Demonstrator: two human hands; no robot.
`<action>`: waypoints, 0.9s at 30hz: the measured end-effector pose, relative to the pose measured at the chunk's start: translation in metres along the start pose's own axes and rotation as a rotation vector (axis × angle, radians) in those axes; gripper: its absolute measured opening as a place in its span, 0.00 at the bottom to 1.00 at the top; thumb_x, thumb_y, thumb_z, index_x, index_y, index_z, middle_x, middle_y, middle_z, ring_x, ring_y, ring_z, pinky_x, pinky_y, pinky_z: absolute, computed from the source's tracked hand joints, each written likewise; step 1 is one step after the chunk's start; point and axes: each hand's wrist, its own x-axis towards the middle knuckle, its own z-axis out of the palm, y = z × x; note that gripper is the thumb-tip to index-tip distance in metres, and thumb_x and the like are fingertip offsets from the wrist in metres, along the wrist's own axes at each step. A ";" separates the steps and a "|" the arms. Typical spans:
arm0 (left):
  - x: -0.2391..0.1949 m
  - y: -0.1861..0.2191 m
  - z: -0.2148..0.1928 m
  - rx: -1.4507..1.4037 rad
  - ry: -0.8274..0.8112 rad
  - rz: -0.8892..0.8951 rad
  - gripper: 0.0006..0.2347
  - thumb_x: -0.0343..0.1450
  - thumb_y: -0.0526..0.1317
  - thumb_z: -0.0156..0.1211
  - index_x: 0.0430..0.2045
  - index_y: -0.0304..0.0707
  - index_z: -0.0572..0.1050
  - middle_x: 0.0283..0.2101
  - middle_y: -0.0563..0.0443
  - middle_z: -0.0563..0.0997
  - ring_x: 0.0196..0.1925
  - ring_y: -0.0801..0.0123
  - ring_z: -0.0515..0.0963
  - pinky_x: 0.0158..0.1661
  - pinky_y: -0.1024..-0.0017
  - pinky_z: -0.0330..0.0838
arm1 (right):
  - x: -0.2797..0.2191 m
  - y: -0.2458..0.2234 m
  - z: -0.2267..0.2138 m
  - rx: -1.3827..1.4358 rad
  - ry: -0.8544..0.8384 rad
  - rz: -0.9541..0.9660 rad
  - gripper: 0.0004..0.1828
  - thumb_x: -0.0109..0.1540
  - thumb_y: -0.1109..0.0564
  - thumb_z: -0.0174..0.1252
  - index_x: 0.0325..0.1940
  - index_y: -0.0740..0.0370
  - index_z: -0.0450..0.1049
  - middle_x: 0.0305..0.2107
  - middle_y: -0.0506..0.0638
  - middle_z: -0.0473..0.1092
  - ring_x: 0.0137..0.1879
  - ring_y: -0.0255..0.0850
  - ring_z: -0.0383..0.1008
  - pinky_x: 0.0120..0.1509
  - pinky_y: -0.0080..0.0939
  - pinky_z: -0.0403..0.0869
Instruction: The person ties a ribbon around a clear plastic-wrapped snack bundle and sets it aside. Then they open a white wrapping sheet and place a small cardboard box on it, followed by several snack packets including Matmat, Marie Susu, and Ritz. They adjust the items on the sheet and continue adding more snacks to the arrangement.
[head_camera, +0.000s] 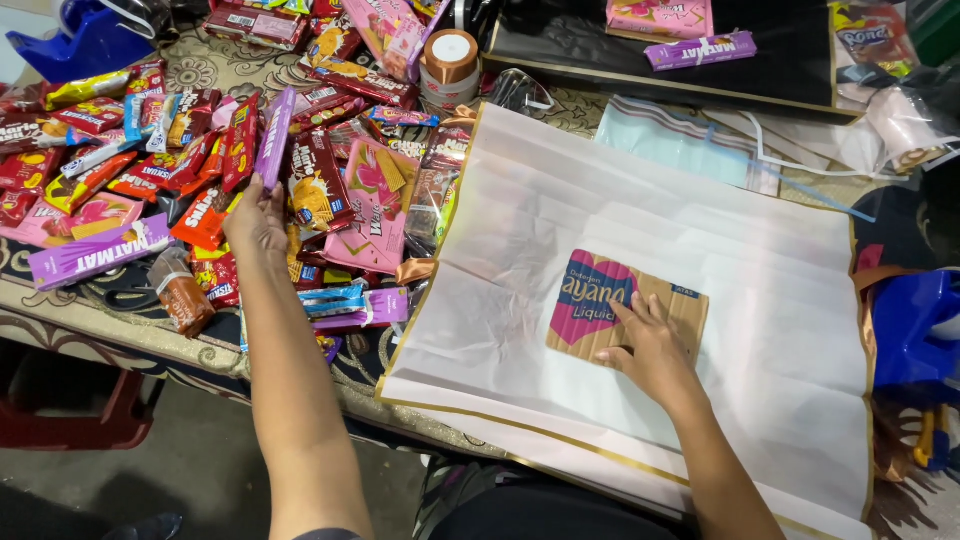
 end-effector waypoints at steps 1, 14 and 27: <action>-0.009 0.003 -0.004 0.001 0.000 0.000 0.14 0.66 0.27 0.69 0.37 0.21 0.67 0.32 0.38 0.75 0.28 0.55 0.88 0.31 0.74 0.91 | 0.000 0.001 0.000 0.001 -0.001 0.001 0.42 0.55 0.45 0.71 0.72 0.49 0.67 0.71 0.62 0.57 0.80 0.59 0.47 0.77 0.66 0.55; -0.217 0.051 0.008 0.504 -0.765 -0.010 0.18 0.75 0.36 0.59 0.60 0.33 0.67 0.43 0.42 0.77 0.35 0.66 0.82 0.38 0.77 0.83 | -0.005 0.005 -0.001 0.127 0.030 -0.044 0.41 0.54 0.47 0.72 0.70 0.55 0.69 0.71 0.64 0.57 0.80 0.61 0.45 0.80 0.64 0.50; -0.312 -0.065 0.023 0.833 -1.434 -0.136 0.18 0.74 0.34 0.55 0.61 0.35 0.67 0.39 0.36 0.79 0.34 0.56 0.85 0.37 0.63 0.85 | -0.025 0.010 -0.060 0.294 0.297 -0.483 0.52 0.46 0.56 0.77 0.73 0.56 0.64 0.67 0.58 0.62 0.75 0.55 0.57 0.78 0.57 0.53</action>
